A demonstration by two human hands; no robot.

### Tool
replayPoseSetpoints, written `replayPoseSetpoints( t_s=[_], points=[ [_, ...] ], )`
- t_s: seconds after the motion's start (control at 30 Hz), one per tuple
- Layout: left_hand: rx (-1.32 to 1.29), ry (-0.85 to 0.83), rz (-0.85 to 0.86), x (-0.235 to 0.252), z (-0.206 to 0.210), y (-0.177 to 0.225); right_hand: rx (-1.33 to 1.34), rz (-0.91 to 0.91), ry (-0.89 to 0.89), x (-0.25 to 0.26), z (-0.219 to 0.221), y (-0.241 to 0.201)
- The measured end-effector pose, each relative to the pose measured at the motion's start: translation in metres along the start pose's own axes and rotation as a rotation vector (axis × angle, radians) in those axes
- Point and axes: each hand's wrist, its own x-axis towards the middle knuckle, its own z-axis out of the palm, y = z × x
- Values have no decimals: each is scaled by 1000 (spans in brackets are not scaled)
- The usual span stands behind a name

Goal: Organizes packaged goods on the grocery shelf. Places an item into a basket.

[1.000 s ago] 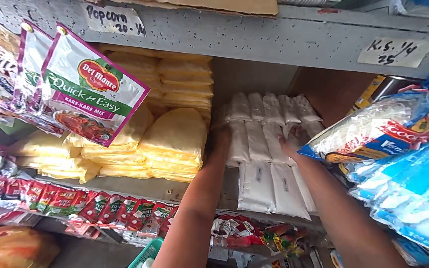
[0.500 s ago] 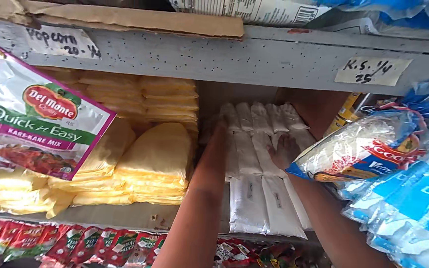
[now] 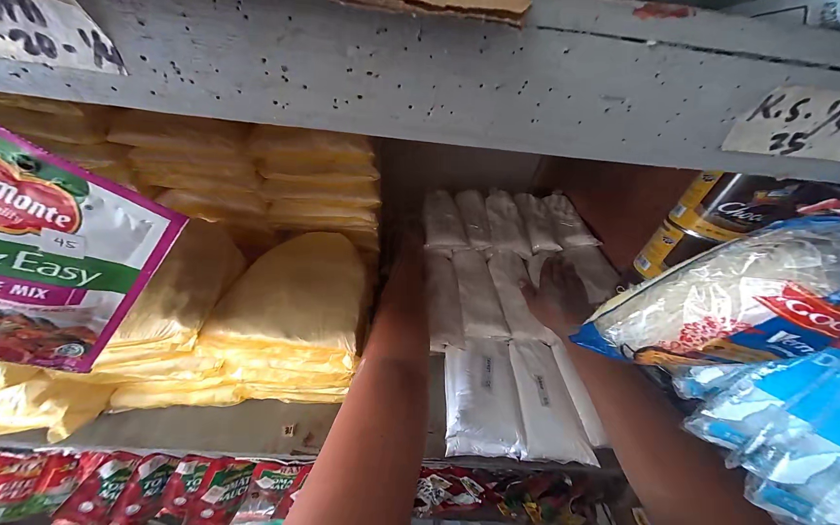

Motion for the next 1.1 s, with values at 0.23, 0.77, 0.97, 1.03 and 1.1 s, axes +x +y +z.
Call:
replayPoseSetpoints(
  t_s=[0.23,0.77,0.97,1.03,1.1],
  points=[
    [-263,-34,33,-4,1,-18,-27,6,15,12,11,10],
    [-76,53,32,-10,-10,-26,-56,-39,71,21,23,22],
    [-671,265,-183,-124,-41,16,-60,-47,66,18,21,22],
    [-744,221,-153,-114,-46,28,-71,-42,46,19,20,22],
    [-709,261,-158,-114,-38,19,-87,-34,25,16,18,20]
  ],
)
